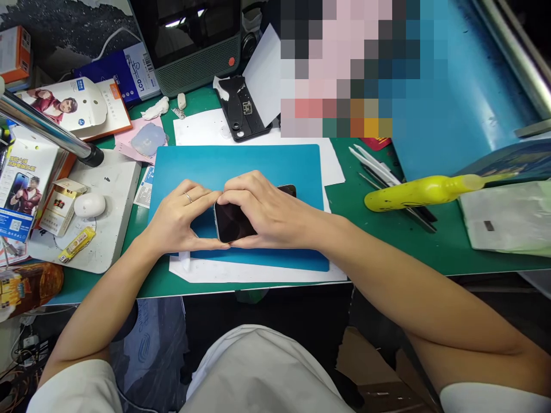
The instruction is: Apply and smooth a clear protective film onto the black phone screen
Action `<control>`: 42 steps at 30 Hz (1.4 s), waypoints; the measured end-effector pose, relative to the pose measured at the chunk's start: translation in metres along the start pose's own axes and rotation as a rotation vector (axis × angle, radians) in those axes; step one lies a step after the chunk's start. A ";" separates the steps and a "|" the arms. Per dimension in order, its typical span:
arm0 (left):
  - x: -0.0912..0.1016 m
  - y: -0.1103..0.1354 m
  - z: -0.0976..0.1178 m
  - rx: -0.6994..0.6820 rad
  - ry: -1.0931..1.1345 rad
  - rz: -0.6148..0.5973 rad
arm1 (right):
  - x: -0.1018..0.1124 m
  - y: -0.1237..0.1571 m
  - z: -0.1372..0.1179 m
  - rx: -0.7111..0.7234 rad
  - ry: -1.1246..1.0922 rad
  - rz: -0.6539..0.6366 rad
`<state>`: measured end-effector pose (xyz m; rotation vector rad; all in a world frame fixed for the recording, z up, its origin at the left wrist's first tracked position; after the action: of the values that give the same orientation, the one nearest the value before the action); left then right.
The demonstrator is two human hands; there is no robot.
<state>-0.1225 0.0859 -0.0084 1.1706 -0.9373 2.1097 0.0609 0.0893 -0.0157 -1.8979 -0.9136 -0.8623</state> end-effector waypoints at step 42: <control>-0.002 0.002 -0.007 0.030 -0.049 0.006 | -0.001 0.000 -0.001 -0.083 -0.026 -0.056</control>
<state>-0.1261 0.0899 -0.0137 1.2410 -0.9354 2.1155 0.0600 0.0881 -0.0154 -1.9666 -0.9641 -0.9245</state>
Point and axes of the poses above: each hand's wrist, its own y-axis away from the middle knuckle, its own x-axis out of the back of the hand, z = x × y, the point moved 6 cm from there along -y, towards the middle knuckle, and after that the axes turned 6 degrees about -z, right-handed, at the moved point
